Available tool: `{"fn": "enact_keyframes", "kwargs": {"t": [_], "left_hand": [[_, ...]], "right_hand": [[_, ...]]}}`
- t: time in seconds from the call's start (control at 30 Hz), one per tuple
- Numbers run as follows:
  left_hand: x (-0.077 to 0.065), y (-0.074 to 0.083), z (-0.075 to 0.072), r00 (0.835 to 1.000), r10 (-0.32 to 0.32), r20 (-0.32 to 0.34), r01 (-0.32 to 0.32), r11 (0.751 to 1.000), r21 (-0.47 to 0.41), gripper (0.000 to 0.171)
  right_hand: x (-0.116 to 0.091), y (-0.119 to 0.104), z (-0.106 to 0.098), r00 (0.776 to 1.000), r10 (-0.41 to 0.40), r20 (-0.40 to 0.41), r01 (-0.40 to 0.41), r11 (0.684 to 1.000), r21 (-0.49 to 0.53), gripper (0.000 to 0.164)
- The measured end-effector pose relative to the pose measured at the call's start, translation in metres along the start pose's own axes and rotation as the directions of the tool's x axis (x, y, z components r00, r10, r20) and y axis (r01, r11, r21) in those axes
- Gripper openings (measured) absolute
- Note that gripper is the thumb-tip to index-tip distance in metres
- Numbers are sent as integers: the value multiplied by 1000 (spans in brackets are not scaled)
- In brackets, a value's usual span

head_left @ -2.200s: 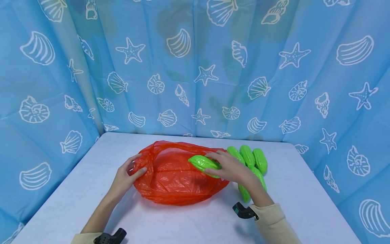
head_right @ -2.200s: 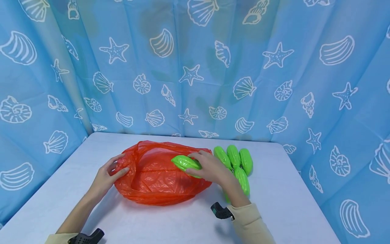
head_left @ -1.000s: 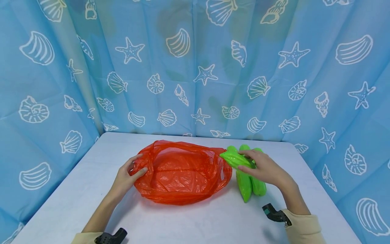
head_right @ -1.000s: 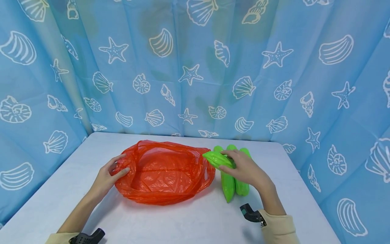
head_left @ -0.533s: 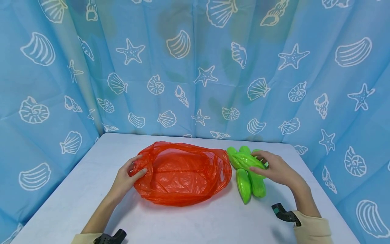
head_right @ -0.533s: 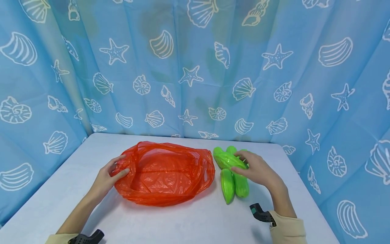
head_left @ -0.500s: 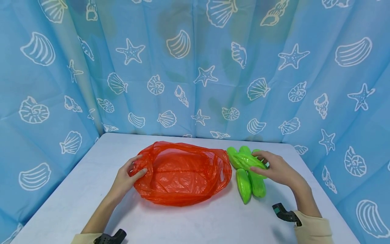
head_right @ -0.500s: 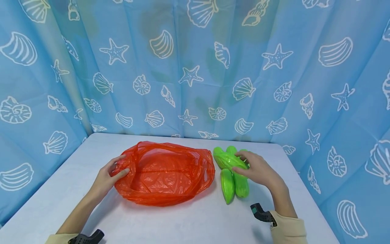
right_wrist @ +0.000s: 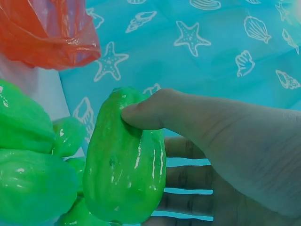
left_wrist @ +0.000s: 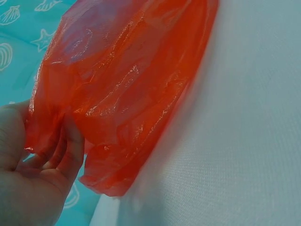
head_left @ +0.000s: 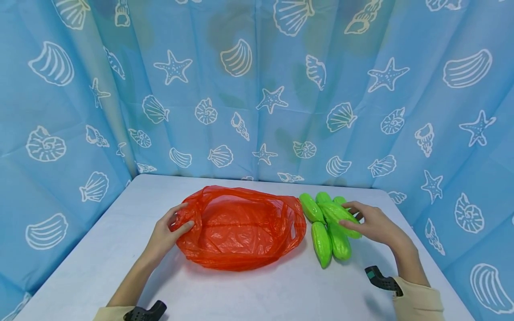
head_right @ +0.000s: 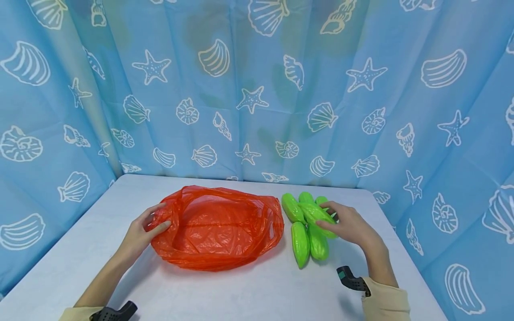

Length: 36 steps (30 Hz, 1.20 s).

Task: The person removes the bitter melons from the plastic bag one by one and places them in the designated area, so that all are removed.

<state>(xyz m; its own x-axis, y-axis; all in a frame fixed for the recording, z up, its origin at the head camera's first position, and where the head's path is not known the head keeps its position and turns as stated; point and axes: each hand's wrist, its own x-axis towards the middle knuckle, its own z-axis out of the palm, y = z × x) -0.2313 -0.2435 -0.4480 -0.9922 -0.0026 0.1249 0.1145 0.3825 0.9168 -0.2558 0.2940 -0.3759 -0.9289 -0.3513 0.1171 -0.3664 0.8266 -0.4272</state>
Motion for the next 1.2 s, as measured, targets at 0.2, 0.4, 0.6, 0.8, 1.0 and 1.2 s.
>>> {"fn": "enact_keyframes", "kwargs": {"t": [0.2,0.4,0.6,0.8,1.0,1.2], "left_hand": [[0,0,0,1000,1,-7,-1,1000,9,70],[0,-1,0,1000,2,-7,-2,1000,13,69],[-1,0,0,1000,8,-2,-8,1000,-3,68],[-1,1,0,1000,12,1,-12,1000,-11,67],[0,0,0,1000,15,3,-15,1000,-16,66],[1,-1,0,1000,17,6,-17,1000,-17,66]], "right_hand": [[-3,5,-2,999,36,27,-37,999,16,62],[-7,12,-5,996,71,54,-72,997,17,63],[-11,22,-8,986,115,123,-122,991,47,64],[-16,33,-10,974,137,178,-153,985,79,63],[-17,37,-12,949,201,244,-227,971,82,67],[-16,39,-13,911,267,314,-302,951,67,72]]}}
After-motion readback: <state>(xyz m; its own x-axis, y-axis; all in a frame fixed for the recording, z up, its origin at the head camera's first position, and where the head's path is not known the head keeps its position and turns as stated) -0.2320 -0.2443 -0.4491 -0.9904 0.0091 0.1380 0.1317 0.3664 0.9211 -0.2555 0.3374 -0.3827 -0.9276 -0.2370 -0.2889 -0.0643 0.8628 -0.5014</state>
